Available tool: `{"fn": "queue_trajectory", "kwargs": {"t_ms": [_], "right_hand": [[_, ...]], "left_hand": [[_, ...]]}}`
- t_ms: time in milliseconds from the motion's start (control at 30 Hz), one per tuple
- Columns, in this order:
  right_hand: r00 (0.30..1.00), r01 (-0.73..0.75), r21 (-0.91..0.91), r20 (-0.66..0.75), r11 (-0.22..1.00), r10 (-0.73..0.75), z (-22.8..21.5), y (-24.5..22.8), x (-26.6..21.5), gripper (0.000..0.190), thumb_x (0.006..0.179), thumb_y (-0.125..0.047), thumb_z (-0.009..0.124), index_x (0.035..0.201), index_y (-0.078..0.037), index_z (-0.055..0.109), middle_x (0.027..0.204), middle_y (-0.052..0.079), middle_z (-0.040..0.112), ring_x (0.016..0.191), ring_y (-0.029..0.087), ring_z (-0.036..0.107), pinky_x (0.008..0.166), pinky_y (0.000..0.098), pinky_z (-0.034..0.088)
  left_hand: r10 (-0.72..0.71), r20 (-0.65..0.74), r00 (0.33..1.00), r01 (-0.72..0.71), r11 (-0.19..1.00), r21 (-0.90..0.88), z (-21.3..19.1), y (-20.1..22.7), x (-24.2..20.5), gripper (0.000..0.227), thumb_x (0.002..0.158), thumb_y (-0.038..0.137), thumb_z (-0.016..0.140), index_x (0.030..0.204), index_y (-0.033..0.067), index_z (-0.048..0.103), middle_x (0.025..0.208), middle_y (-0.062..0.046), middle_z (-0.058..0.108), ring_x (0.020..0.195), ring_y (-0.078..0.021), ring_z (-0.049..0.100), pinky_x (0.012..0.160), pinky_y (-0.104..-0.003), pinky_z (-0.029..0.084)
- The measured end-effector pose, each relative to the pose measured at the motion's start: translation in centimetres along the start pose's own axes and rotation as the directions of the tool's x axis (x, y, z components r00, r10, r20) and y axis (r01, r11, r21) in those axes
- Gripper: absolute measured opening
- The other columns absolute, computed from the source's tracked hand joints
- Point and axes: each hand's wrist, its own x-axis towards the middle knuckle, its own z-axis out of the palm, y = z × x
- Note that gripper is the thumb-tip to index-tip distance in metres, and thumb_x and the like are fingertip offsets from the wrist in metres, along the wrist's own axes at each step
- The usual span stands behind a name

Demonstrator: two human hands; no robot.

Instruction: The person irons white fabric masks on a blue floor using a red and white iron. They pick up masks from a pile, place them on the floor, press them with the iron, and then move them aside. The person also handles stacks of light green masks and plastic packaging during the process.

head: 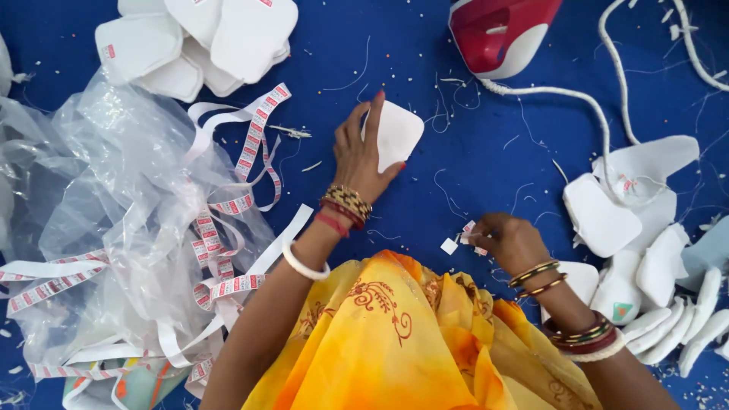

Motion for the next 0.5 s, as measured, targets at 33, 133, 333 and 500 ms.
{"fn": "queue_trajectory", "kwargs": {"t_ms": [33,133,333,500], "right_hand": [[1.000,0.004,-0.001,0.001,1.000,-0.004,-0.2,0.7,0.4,0.020,0.084,-0.029,0.078,0.095,-0.012,0.079,0.096,0.008,0.076,0.076,0.026,0.074,0.068,0.0390,0.058],[0.996,-0.055,0.054,0.069,0.997,0.051,-0.7,2.2,1.3,0.022,0.084,-0.031,0.079,0.098,-0.014,0.083,0.094,0.007,0.078,0.075,0.021,0.077,0.066,0.0354,0.059],[0.965,-0.184,0.065,0.200,0.981,0.168,-3.1,0.8,2.0,0.029,0.091,-0.027,0.073,0.115,-0.014,0.078,0.090,0.010,0.083,0.078,0.017,0.079,0.072,0.0320,0.061],[0.997,0.008,0.319,0.068,0.948,-0.031,-4.6,-4.0,5.2,0.028,0.091,-0.026,0.073,0.109,-0.006,0.078,0.093,0.010,0.081,0.084,0.015,0.077,0.074,0.0311,0.061]], "left_hand": [[-0.003,-0.003,1.000,0.003,1.000,0.001,0.6,-0.6,-0.7,0.116,0.065,0.026,0.092,0.157,0.0115,0.024,0.149,-0.022,0.040,0.135,-0.0415,0.039,0.108,-0.054,0.035],[-0.020,0.003,1.000,0.020,0.996,0.083,2.1,-2.1,-2.5,0.091,0.074,0.028,0.088,0.150,0.0134,0.041,0.150,-0.018,0.041,0.134,-0.0402,0.037,0.108,-0.052,0.038],[0.117,-0.007,0.993,-0.117,0.993,-0.004,3.2,-2.7,-2.9,0.054,0.086,0.031,0.081,0.134,0.0125,0.062,0.147,-0.012,0.047,0.135,-0.0369,0.043,0.113,-0.047,0.041],[0.178,-0.013,0.984,-0.178,0.984,0.019,3.8,-2.6,-2.8,0.053,0.086,0.033,0.080,0.132,0.0142,0.063,0.147,-0.009,0.049,0.133,-0.0333,0.047,0.112,-0.043,0.044]]}}
